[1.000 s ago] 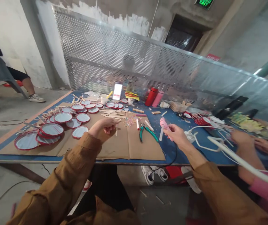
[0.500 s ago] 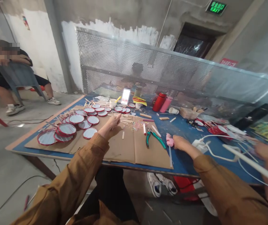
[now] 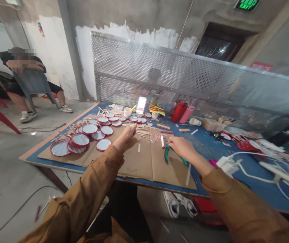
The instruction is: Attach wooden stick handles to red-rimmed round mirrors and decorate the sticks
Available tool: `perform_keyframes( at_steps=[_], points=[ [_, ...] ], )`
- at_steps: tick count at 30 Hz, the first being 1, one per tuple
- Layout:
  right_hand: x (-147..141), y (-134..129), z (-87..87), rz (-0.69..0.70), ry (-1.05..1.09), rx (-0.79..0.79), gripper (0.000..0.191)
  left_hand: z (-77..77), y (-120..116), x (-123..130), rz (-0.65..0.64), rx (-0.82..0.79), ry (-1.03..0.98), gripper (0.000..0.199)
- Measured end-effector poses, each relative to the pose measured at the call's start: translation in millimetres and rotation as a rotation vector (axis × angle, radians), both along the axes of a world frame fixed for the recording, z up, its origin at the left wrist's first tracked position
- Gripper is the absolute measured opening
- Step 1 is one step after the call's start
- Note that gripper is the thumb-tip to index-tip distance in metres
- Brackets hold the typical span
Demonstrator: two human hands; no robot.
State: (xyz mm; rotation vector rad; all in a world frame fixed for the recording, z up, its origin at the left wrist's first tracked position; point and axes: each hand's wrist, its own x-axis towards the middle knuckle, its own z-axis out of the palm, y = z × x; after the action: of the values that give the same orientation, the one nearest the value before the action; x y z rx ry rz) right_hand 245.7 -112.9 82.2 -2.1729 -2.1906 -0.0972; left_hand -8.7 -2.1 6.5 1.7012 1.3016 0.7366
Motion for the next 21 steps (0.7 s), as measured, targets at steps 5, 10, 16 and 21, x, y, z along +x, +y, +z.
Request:
perform_keyframes(
  at_steps=[5,10,16,21],
  points=[
    [-86,7,-12.4,0.268,0.114,-0.003,0.021,-8.4,6,3,-0.005,0.063,-0.003,0.056],
    [-140,10,-23.1,0.415,0.281,0.070,0.015,-12.2,14,4,0.033,0.148,-0.035,0.051],
    [-189,1,-32.0,0.545,0.461,0.264,0.014,-9.8,16,4,0.050,0.082,-0.089,0.052],
    [-209,2,-32.5,0.653,0.497,0.270,0.014,-10.6,25,6,0.071,0.107,-0.055,0.058]
  ],
)
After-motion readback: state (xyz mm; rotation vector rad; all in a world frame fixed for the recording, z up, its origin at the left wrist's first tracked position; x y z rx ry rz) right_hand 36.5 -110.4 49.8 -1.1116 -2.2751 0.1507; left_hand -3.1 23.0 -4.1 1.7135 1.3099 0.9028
